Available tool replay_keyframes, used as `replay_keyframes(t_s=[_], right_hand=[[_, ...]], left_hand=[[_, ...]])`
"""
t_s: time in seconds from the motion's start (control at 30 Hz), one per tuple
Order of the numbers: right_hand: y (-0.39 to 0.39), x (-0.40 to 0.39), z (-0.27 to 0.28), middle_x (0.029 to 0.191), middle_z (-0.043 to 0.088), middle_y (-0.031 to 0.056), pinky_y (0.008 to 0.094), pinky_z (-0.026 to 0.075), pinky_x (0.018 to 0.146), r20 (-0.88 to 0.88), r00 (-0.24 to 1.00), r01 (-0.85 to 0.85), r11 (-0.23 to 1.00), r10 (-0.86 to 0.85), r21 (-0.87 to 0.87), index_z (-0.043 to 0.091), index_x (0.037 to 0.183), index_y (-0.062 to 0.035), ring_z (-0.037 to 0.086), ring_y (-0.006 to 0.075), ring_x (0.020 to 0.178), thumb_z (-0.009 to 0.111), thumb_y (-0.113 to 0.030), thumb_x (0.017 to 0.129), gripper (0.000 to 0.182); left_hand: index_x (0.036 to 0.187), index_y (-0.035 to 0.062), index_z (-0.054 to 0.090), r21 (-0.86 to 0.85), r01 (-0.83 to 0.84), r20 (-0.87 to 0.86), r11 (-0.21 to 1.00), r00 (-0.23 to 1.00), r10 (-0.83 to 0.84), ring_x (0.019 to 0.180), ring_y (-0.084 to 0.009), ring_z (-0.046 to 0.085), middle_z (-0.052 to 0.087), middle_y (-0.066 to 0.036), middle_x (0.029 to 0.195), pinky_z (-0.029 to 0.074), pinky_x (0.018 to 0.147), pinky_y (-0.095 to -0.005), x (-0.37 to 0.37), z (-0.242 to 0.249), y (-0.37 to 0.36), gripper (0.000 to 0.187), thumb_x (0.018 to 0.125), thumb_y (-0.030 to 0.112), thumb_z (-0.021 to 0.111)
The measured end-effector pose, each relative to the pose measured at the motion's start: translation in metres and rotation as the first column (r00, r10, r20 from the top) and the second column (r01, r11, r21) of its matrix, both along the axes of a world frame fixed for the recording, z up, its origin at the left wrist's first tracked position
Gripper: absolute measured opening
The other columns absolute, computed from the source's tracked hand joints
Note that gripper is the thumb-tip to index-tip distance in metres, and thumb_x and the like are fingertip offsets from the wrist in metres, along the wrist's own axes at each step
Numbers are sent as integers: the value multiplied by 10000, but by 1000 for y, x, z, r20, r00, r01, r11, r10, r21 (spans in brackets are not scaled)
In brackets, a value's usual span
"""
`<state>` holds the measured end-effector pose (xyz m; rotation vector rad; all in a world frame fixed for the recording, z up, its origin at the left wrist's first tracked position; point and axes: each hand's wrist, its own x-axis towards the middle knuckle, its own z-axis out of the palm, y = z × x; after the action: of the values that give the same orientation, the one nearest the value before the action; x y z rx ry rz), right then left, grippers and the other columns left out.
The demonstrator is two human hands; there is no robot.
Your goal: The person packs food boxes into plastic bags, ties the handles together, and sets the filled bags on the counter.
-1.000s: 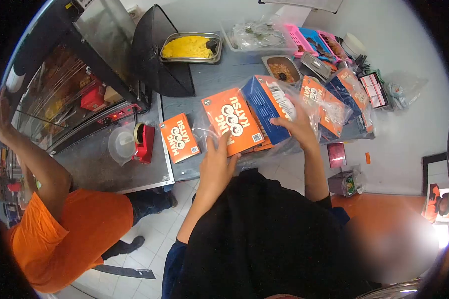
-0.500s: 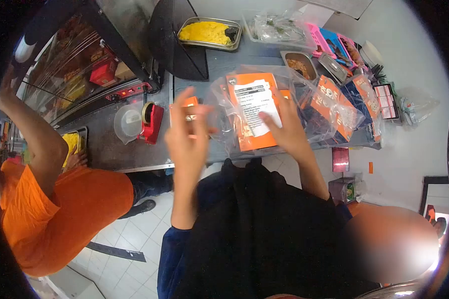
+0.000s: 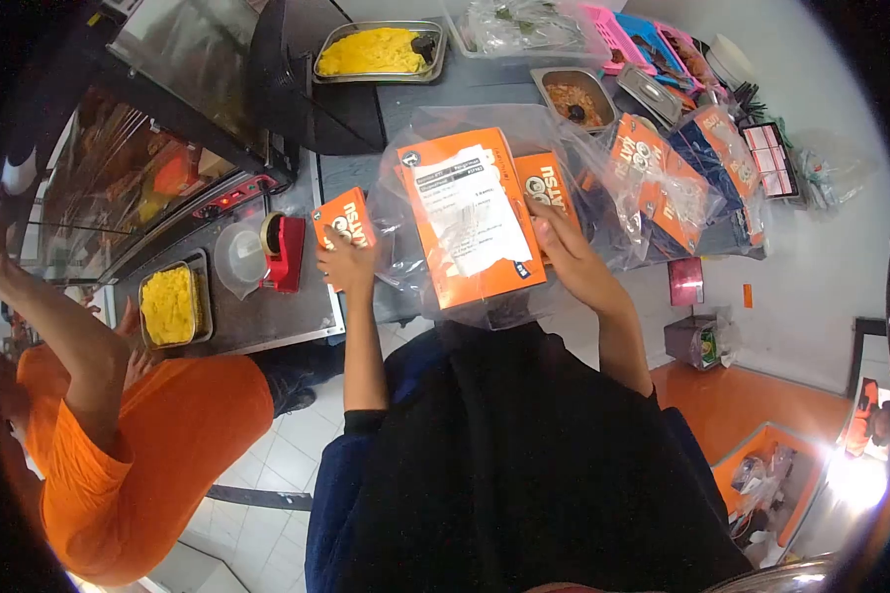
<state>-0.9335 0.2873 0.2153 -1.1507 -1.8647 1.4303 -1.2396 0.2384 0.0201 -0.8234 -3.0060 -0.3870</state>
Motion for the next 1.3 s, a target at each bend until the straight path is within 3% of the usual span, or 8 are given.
replay_keyframes(t_s=[0.37, 0.5, 0.6, 0.73, 0.83, 1.03, 1.17, 1.3], right_hand=[[47, 10, 6, 1226, 526, 123, 329, 435, 940, -348, 934, 79, 996, -87, -39, 485, 1259, 2, 538, 190, 1106, 542, -199, 934, 386], [48, -12, 45, 1276, 475, 140, 383, 446, 950, -691, 722, -54, 993, -31, -102, 312, 1394, -48, 533, 227, 1117, 650, -325, 860, 690], [35, -22, 77, 1353, 393, 135, 431, 428, 966, -924, 378, -181, 975, -54, -131, 91, 1466, -122, 501, 280, 1156, 731, -459, 750, 1019], [45, -4, 64, 1384, 369, 130, 446, 393, 1009, -833, 530, 193, 979, -160, -65, 140, 1449, -98, 422, 278, 1245, 649, -323, 778, 872], [51, 32, 55, 1355, 409, 166, 454, 398, 1008, -758, 563, 209, 944, -329, -255, 231, 1413, -14, 462, 299, 1215, 572, -159, 761, 750], [56, 106, 22, 1385, 365, 215, 404, 363, 1026, -741, 522, -3, 868, -422, -496, 243, 1397, 68, 420, 281, 1257, 592, -150, 552, 939], [39, 102, 15, 1402, 347, 210, 395, 341, 1040, -760, 544, -79, 879, -357, -470, 239, 1409, 51, 404, 283, 1271, 602, -172, 530, 977], [27, 102, 10, 1419, 329, 204, 386, 319, 1055, -667, 699, -36, 918, -260, -395, 235, 1421, 35, 388, 284, 1285, 612, -194, 508, 1014]], left_hand=[[1270, -59, 468, 770, 230, 110, 596, 871, -478, 959, -232, 582, 577, -154, 1039, 467, 842, -356, 27, 277, -13, 814, 572, 195, 800], [1295, -34, 450, 702, 444, 31, 556, 762, -647, 922, -238, 615, 567, -190, 1103, 497, 772, -346, 90, 367, 15, 752, 649, 211, 747], [1283, -28, 453, 469, 716, -266, 517, 673, -690, 935, -284, 600, 543, -222, 1144, 491, 772, -368, 142, 364, 43, 690, 710, 265, 700], [1193, -53, 503, 404, 793, -418, 456, 603, -679, 972, -378, 539, 488, -269, 1136, 438, 830, -440, 186, 336, 69, 672, 729, 392, 699], [1179, -20, 493, 611, 744, -147, 272, 444, -884, 1068, -413, 488, 492, -260, 1163, 404, 890, -457, 171, 324, 83, 486, 823, 287, 617], [1283, 43, 443, -22, 999, -208, -26, -30, -978, 1065, -311, 558, 567, -189, 1157, 448, 880, -378, 100, 261, 150, 614, 735, 191, 676], [1149, 122, 567, -100, 994, 678, 41, 98, -728, 1007, -279, 592, 596, -165, 1116, 478, 811, -391, 134, 279, 180, 398, 772, 202, 667], [1017, 147, 624, -7, 989, 168, -151, -147, -975, 938, -262, 605, 621, -102, 1028, 486, 765, -394, 137, 234, 227, 249, 806, 278, 649]])
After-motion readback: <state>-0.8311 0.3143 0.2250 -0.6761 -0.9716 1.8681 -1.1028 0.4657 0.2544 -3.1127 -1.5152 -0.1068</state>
